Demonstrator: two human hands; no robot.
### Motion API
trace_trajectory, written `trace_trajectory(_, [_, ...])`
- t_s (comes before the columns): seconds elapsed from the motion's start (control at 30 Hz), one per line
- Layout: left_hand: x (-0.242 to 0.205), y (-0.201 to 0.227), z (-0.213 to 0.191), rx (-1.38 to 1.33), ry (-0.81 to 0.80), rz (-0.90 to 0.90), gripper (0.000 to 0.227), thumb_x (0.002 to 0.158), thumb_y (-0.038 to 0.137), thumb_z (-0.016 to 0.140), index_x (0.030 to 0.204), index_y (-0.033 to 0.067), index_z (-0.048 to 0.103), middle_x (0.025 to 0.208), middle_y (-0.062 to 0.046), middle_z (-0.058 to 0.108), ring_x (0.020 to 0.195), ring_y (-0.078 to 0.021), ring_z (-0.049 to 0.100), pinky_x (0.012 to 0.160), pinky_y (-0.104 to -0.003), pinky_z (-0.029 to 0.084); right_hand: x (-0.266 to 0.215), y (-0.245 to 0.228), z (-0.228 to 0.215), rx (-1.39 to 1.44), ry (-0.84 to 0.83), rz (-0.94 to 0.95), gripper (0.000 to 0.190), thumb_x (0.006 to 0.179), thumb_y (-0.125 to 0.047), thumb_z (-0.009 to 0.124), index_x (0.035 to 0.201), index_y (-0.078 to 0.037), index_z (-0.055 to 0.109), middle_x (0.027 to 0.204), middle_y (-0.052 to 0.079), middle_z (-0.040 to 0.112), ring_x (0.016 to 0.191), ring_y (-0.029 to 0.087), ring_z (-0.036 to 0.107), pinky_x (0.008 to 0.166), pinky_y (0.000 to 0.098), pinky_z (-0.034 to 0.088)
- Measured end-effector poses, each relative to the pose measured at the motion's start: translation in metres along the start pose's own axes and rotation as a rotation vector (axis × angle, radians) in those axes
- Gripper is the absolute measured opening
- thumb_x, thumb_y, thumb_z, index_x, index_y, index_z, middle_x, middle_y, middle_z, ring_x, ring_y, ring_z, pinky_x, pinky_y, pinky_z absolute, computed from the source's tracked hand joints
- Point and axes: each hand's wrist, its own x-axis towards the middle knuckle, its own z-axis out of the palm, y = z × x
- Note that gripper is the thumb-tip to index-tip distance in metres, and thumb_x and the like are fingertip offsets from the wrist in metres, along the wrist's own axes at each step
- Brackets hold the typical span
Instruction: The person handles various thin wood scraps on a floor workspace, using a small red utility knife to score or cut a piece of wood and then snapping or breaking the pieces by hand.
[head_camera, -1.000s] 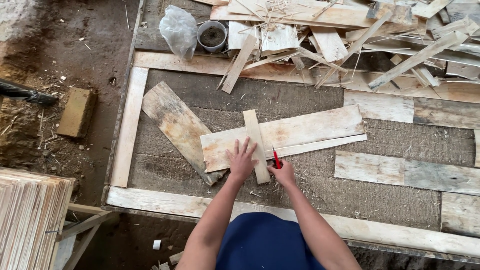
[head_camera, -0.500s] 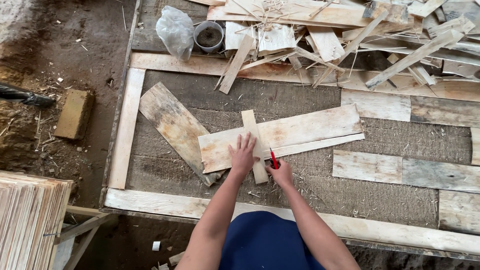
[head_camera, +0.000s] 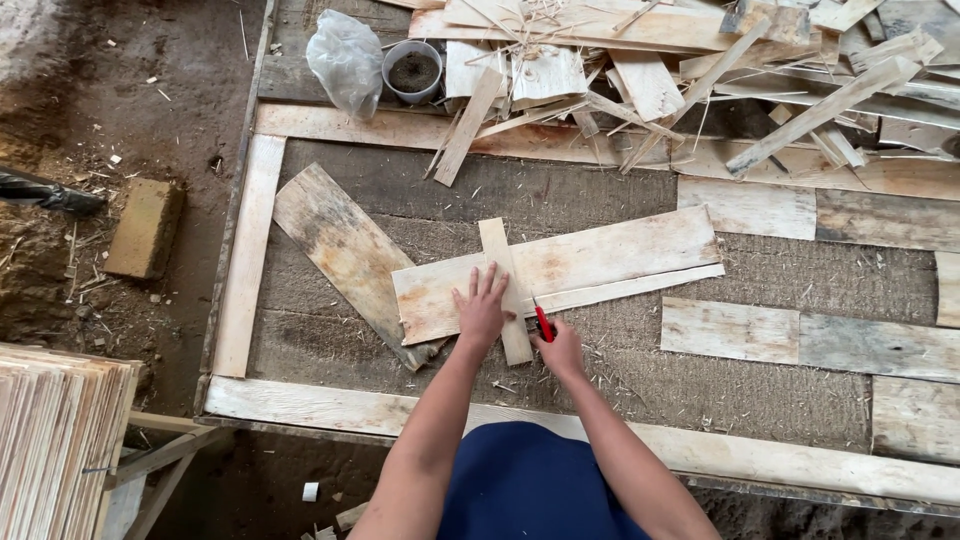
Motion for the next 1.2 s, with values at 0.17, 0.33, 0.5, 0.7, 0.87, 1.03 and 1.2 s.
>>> trace_trajectory(0.17, [-0.003, 0.004, -0.001, 0.002, -0.017, -0.017, 0.088, 0.09, 0.048, 0.071, 0.163, 0.0316, 0.024, 0.174, 0.006, 0.003, 0.159, -0.034, 0.004, 0.117, -0.076, 0.02, 0.024, 0.023, 0.012, 0.039, 0.046, -0.031, 0.032, 0.097, -0.034, 0.069, 0.103, -0.003, 0.072, 0.09, 0.015, 0.074, 0.088, 0.033, 0.073, 0.078, 0.0429, 0.057])
trace_trajectory(0.33, [-0.002, 0.008, 0.0, -0.01, -0.031, -0.06, 0.085, 0.094, 0.042, 0.069, 0.163, 0.0311, 0.021, 0.174, 0.007, -0.003, 0.159, -0.0335, 0.0, 0.118, -0.076, 0.018, 0.041, -0.008, 0.006, -0.005, 0.01, -0.063, 0.051, 0.103, -0.05, 0.053, 0.102, -0.001, 0.068, 0.084, 0.023, 0.07, 0.089, 0.043, 0.072, 0.074, 0.05, 0.054])
trace_trajectory(0.5, [0.003, 0.007, 0.007, -0.035, -0.047, -0.085, 0.085, 0.094, 0.045, 0.068, 0.163, 0.0344, 0.021, 0.173, 0.01, -0.006, 0.159, -0.0304, -0.005, 0.119, -0.074, 0.013, 0.029, -0.082, -0.015, -0.253, -0.066, -0.105, 0.056, 0.105, -0.049, 0.034, 0.119, 0.0, 0.057, 0.112, 0.032, 0.068, 0.112, 0.051, 0.067, 0.092, 0.0572, 0.055])
trace_trajectory(0.7, [0.003, 0.01, 0.003, -0.06, -0.06, -0.101, 0.083, 0.095, 0.042, 0.067, 0.164, 0.0351, 0.02, 0.174, 0.01, -0.006, 0.159, -0.0293, -0.006, 0.12, -0.073, 0.013, 0.067, -0.092, -0.002, -0.409, -0.087, -0.15, 0.05, 0.106, -0.042, 0.034, 0.118, 0.003, 0.053, 0.113, 0.034, 0.066, 0.112, 0.055, 0.066, 0.096, 0.0594, 0.054])
trace_trajectory(0.87, [0.005, 0.007, 0.007, -0.031, -0.071, -0.096, 0.083, 0.095, 0.044, 0.066, 0.163, 0.0352, 0.019, 0.173, 0.011, -0.008, 0.159, -0.0285, -0.006, 0.12, -0.073, 0.014, 0.071, -0.1, 0.0, -0.408, -0.126, -0.142, 0.052, 0.103, -0.043, 0.038, 0.117, 0.004, 0.056, 0.113, 0.033, 0.068, 0.111, 0.053, 0.067, 0.094, 0.059, 0.055])
trace_trajectory(1.03, [0.007, 0.005, 0.012, -0.038, -0.064, -0.086, 0.084, 0.095, 0.045, 0.066, 0.163, 0.0359, 0.018, 0.173, 0.012, -0.007, 0.159, -0.0287, -0.004, 0.12, -0.074, 0.015, 0.065, -0.11, 0.002, -0.395, -0.141, -0.098, 0.051, 0.103, -0.04, 0.038, 0.121, 0.005, 0.055, 0.117, 0.034, 0.067, 0.113, 0.053, 0.066, 0.095, 0.0581, 0.055])
trace_trajectory(1.2, [0.013, 0.003, 0.023, -0.043, -0.045, -0.086, 0.08, 0.095, 0.043, 0.066, 0.162, 0.0331, 0.023, 0.173, 0.012, -0.006, 0.16, -0.0286, -0.003, 0.12, -0.074, 0.016, 0.054, -0.126, 0.008, -0.39, -0.159, 0.001, 0.046, 0.102, -0.036, 0.042, 0.12, 0.005, 0.054, 0.119, 0.032, 0.067, 0.114, 0.05, 0.067, 0.096, 0.0565, 0.055])
